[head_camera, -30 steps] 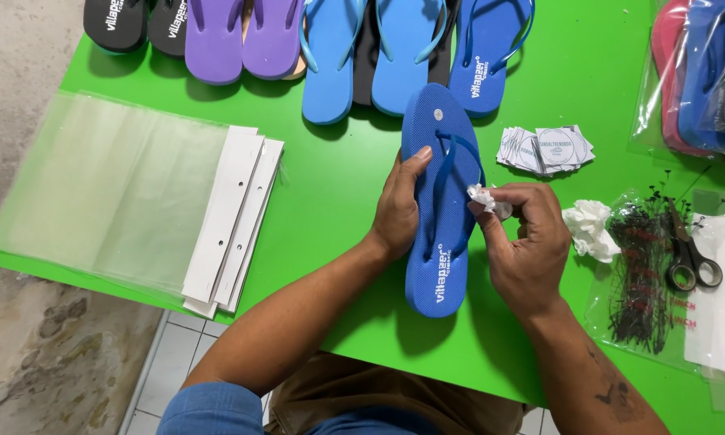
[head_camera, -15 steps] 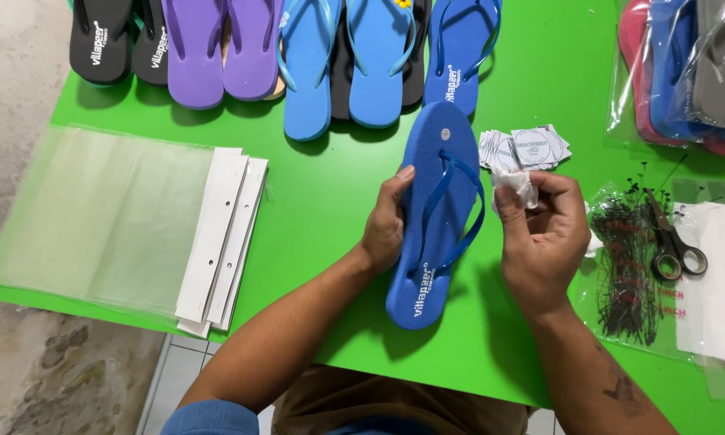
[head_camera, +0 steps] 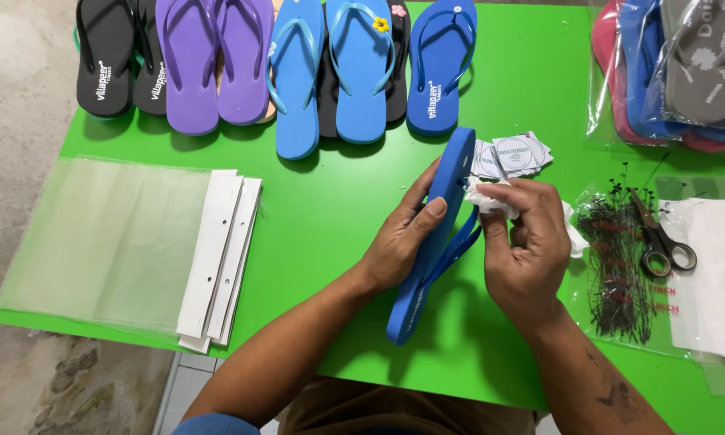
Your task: The person cleans a pair of gray flip-flops with a tissue, inserts a zip tie, places them into a plastic bag with a cardboard insert, and seals the package. The person then cleans a pair of blue flip-flops with a tissue.
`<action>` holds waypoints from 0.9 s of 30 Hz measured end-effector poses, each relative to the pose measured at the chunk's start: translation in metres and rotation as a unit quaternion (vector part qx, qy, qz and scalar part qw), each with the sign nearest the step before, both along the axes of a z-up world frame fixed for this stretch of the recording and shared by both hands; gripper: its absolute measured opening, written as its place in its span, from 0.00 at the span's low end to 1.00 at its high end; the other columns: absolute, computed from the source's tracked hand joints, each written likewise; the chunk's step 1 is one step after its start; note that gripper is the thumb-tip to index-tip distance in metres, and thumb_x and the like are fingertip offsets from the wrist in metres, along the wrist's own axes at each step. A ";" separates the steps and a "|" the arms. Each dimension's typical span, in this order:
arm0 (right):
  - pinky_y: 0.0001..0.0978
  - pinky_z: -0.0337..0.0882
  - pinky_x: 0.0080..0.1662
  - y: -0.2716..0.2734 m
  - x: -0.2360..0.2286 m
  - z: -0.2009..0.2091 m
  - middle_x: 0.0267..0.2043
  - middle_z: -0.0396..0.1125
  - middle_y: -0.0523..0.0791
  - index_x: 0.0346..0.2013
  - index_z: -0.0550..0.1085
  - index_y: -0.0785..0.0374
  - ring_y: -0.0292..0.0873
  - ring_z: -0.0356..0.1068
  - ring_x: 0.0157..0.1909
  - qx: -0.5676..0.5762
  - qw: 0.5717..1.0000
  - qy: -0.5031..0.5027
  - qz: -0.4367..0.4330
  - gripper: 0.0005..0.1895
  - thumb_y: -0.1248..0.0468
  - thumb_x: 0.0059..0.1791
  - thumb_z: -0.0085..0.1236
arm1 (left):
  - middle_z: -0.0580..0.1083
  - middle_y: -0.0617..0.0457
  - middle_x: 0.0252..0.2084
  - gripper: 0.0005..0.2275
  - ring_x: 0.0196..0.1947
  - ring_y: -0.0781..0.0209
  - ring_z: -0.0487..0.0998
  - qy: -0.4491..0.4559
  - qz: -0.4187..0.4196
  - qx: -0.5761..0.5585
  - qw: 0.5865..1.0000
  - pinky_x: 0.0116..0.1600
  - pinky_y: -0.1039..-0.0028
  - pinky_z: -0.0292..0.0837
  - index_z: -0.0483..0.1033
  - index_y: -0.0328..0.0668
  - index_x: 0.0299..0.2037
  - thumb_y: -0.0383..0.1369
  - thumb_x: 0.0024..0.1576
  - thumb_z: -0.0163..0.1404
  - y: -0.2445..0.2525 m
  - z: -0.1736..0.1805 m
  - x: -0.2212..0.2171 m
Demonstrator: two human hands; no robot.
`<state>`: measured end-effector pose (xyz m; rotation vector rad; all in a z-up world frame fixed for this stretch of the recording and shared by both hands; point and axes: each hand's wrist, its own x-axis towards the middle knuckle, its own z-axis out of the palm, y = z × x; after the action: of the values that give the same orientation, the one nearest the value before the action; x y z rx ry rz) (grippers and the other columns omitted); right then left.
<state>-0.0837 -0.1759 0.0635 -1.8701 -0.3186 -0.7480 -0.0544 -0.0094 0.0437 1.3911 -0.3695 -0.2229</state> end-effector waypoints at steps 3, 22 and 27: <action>0.45 0.72 0.51 -0.002 0.000 0.001 0.48 0.63 0.52 0.51 0.77 0.72 0.57 0.71 0.52 -0.080 0.996 -0.032 0.003 0.09 0.76 0.56 0.56 | 0.63 0.49 0.68 0.26 0.56 0.57 0.69 0.005 0.031 0.020 0.999 0.62 0.60 0.72 0.52 0.55 0.77 0.45 0.69 0.42 -0.001 0.003 0.000; 0.40 0.75 0.46 0.015 -0.009 -0.011 0.44 0.69 0.54 0.49 0.76 0.72 0.43 0.72 0.45 0.058 0.991 0.088 0.085 0.09 0.74 0.54 0.56 | 0.61 0.48 0.69 0.28 0.55 0.57 0.67 0.032 0.163 0.003 0.986 0.58 0.63 0.71 0.51 0.59 0.77 0.52 0.67 0.38 0.008 0.005 0.006; 0.29 0.78 0.45 0.011 0.003 -0.023 0.47 0.74 0.49 0.54 0.74 0.72 0.35 0.75 0.41 0.390 0.855 0.301 0.159 0.15 0.73 0.53 0.53 | 0.64 0.46 0.67 0.28 0.58 0.53 0.70 0.002 0.118 0.030 0.993 0.60 0.60 0.71 0.52 0.62 0.77 0.53 0.66 0.40 -0.002 0.009 -0.004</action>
<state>-0.0804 -0.1647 0.0400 -1.1338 0.0876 -0.0014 -0.0588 -0.0113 0.0532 1.4804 -0.1948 -0.0430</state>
